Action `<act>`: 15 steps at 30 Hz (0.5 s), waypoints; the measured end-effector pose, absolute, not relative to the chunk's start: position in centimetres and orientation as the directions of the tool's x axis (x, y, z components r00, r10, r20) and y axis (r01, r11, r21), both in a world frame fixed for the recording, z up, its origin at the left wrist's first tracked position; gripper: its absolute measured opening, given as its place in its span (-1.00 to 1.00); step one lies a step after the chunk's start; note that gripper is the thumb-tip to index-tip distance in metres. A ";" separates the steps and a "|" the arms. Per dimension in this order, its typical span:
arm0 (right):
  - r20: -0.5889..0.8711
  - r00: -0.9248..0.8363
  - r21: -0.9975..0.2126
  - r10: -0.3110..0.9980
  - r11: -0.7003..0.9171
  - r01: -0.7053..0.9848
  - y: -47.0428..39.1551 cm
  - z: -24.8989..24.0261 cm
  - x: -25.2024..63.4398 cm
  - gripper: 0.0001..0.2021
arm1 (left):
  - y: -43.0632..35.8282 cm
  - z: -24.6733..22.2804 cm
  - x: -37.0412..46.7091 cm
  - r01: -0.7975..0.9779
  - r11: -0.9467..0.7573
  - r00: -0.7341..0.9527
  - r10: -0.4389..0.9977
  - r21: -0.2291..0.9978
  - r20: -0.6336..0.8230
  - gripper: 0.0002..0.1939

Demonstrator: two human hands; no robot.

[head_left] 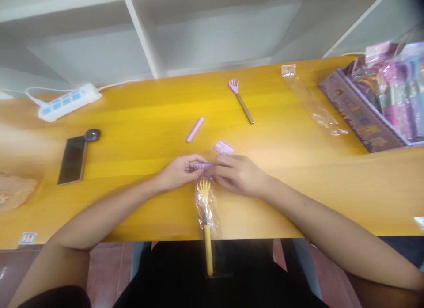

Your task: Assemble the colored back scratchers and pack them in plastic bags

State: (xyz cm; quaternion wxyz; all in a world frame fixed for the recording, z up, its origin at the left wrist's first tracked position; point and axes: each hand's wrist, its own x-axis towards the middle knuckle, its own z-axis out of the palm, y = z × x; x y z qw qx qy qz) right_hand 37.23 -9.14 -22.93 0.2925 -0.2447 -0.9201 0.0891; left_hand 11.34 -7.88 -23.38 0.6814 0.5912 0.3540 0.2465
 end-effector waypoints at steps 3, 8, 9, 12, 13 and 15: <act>0.481 -0.702 -0.339 0.526 0.850 0.405 -9.2 -22.8 37.3 -0.76 | -7.8 -23.5 11.3 0.069 0.196 0.637 0.746 0.978 -0.194 -0.68; 0.440 -0.684 -0.413 0.581 0.808 0.420 -9.2 -22.6 37.4 -0.77 | -7.8 -23.5 11.3 0.067 0.206 0.628 0.751 0.976 -0.202 -0.67; 0.438 -0.682 -0.420 0.586 0.804 0.421 -9.2 -22.5 37.4 -0.77 | -7.8 -23.4 11.3 0.069 0.206 0.625 0.754 0.976 -0.203 -0.67; 0.441 -0.675 -0.428 0.591 0.800 0.421 -9.2 -22.4 37.4 -0.76 | -7.7 -23.3 11.3 0.073 0.203 0.622 0.756 0.976 -0.204 -0.68; 0.441 -0.675 -0.430 0.592 0.799 0.420 -9.3 -22.4 37.4 -0.76 | -7.7 -23.3 11.3 0.078 0.198 0.622 0.756 0.977 -0.203 -0.68; 0.442 -0.673 -0.429 0.593 0.799 0.422 -9.3 -22.5 37.4 -0.76 | -7.8 -23.3 11.3 0.095 0.174 0.619 0.761 0.980 -0.195 -0.67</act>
